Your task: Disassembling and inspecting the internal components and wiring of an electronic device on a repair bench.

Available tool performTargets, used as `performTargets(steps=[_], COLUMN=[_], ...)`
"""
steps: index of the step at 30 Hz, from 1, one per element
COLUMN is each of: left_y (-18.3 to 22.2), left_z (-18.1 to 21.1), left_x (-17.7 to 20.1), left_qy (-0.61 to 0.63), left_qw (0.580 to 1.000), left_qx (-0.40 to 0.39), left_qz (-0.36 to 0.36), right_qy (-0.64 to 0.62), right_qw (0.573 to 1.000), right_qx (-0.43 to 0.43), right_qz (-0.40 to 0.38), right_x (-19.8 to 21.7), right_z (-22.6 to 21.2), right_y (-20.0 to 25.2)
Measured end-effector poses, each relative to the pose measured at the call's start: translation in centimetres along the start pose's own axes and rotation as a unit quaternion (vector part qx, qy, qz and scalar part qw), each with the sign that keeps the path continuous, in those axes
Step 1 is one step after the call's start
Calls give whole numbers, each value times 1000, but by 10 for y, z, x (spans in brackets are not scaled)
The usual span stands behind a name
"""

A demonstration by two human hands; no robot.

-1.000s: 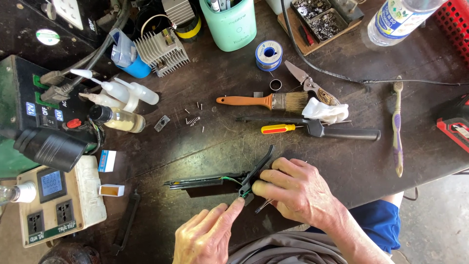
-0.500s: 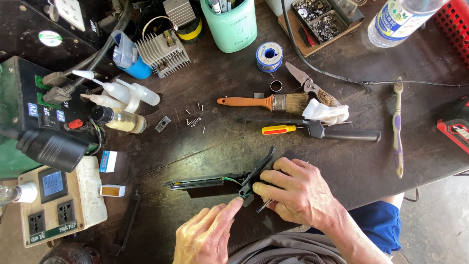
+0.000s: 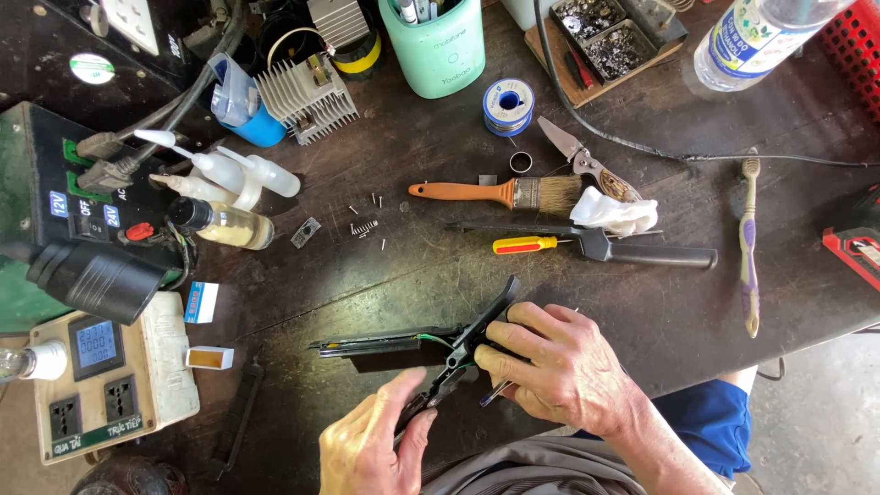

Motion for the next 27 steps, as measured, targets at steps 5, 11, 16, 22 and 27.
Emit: performTargets(steps=[5,11,16,22,27], left_y=[9,20,24,29,34], left_z=[-2,-14,-12,-17,-23], left_x=[1,0,7,4,0], left_qy=[-100,-48,-52,-35,-52], left_qw=[988,985,984,994,997], left_qx=[-32,-74,-102,-81,-36], left_qz=[114,146,136,64,53], right_qy=[21,94,69,78,90], right_qw=[1000,995,997,995,993], right_qx=[-13,-5,3,30,37], right_qz=[5,34,19,61,59], right_x=[2,-3,-12,-10,-10], right_z=[-3,-7,-1,-9,-10], right_y=[-2,3,22,8,6])
Point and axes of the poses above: each hand's wrist, its own y-axis away from the middle knuckle, its own x-axis out of the back of the hand, z = x × y, the point moved 3 cm from there along -y, towards the middle knuckle, and after that the axes turned 3 degrees about x, right-handed, at the moved point
